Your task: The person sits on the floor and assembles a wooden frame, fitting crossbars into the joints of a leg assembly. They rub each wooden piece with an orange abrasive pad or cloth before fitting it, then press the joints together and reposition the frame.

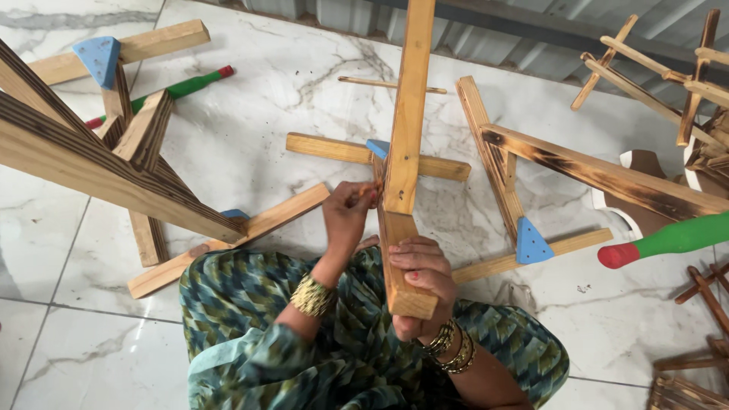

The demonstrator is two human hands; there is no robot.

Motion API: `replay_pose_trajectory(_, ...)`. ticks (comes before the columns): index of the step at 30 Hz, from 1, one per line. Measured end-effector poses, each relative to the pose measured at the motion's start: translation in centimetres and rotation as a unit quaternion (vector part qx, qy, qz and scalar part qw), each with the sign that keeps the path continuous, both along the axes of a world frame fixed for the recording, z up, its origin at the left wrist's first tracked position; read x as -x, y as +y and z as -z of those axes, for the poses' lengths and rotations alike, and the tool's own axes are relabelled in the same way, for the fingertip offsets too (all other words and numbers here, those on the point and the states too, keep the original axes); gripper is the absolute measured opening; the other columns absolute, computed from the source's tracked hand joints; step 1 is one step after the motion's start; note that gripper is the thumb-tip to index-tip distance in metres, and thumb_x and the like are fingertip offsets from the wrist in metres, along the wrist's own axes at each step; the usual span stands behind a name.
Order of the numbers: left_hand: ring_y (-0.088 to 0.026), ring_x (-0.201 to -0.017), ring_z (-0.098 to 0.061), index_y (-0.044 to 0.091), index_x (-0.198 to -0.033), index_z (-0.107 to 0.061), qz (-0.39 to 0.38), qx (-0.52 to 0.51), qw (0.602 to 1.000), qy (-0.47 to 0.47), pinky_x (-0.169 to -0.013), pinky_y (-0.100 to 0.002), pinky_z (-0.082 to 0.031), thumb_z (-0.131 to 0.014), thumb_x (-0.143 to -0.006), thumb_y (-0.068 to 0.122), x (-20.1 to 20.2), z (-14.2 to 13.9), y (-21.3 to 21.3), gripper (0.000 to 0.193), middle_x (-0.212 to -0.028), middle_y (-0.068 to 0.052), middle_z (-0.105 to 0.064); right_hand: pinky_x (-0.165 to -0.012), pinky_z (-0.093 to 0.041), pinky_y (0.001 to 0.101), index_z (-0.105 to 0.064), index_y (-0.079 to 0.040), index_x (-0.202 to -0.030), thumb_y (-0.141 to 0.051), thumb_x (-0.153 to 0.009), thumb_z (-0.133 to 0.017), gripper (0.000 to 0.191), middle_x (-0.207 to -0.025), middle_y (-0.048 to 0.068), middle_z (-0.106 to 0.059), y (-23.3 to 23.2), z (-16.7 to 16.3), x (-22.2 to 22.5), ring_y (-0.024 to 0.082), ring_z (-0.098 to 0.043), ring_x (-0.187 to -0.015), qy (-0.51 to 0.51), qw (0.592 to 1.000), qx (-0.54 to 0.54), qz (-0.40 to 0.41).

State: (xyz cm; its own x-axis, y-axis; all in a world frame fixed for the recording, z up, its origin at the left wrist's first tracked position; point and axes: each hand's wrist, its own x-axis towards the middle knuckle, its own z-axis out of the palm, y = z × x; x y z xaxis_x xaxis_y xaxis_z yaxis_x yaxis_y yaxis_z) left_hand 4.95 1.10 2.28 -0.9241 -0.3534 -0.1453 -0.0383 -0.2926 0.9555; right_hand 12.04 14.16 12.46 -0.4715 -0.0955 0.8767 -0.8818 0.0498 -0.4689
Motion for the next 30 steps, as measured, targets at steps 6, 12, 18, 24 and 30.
replay_pose_trajectory(6, -0.007, -0.082, -0.07, 0.0, -0.103, -0.076, 0.01, 0.04, 0.995, 0.09, -0.063, -0.024, -0.058, -0.071, -0.09, -0.001, -3.4, -1.0, 0.1, 0.014, -0.096, -0.002, -0.068, -0.094, -0.058, 0.0541, -0.046, -0.008, -0.112, -0.058, -0.103, -0.046, 0.051, -0.104, 0.016, -0.067, -0.3, -0.3, -0.3, 0.032, -0.07, -0.095, -0.02, 0.998, 0.06, 0.028)
replay_pose_trajectory(12, -0.014, -0.062, -0.063, 0.001, -0.101, -0.077, -0.031, 0.17, 0.985, 0.009, -0.056, -0.03, -0.049, -0.072, -0.089, 0.001, 6.3, 7.9, -0.4, 0.013, -0.076, -0.006, -0.074, -0.091, -0.058, 0.0534, -0.048, -0.009, -0.109, -0.06, -0.1, -0.049, 0.052, -0.101, 0.014, -0.067, -0.1, 0.1, -1.0, 0.032, -0.07, -0.093, -0.017, 0.999, 0.049, 0.014)
replay_pose_trajectory(18, -0.023, -0.066, -0.067, 0.004, -0.083, -0.076, -0.04, 0.341, 0.937, 0.069, -0.062, -0.037, -0.053, -0.071, -0.084, 0.001, 12.9, 14.5, -1.9, 0.005, -0.079, -0.011, -0.069, -0.098, -0.058, 0.0548, -0.047, -0.012, -0.11, -0.063, -0.101, -0.052, 0.053, -0.111, 0.012, -0.068, 0.9, 1.4, -1.7, 0.031, -0.073, -0.103, -0.029, 0.999, -0.013, -0.042)
replay_pose_trajectory(24, -0.029, -0.069, -0.063, 0.006, -0.078, -0.073, -0.074, 0.375, 0.921, 0.076, -0.063, -0.041, -0.051, -0.07, -0.08, -0.001, 13.0, 14.5, -1.6, 0.008, -0.077, -0.011, -0.061, -0.108, -0.052, 0.0608, -0.054, -0.014, -0.108, -0.044, -0.106, -0.056, 0.03, -0.114, 0.012, -0.072, 0.3, 2.6, -4.2, 0.033, -0.075, -0.11, -0.119, 0.991, -0.007, -0.059)
replay_pose_trajectory(30, -0.03, -0.071, -0.062, 0.006, -0.076, -0.071, -0.124, 0.395, 0.905, 0.095, -0.065, -0.042, -0.051, -0.069, -0.081, 0.0, 13.9, 14.5, -1.6, 0.008, -0.078, -0.011, -0.062, -0.107, -0.053, 0.0585, -0.052, -0.014, -0.108, -0.048, -0.105, -0.057, 0.035, -0.113, 0.01, -0.069, -0.1, 2.6, -4.8, 0.03, -0.074, -0.11, -0.119, 0.992, 0.018, -0.034)
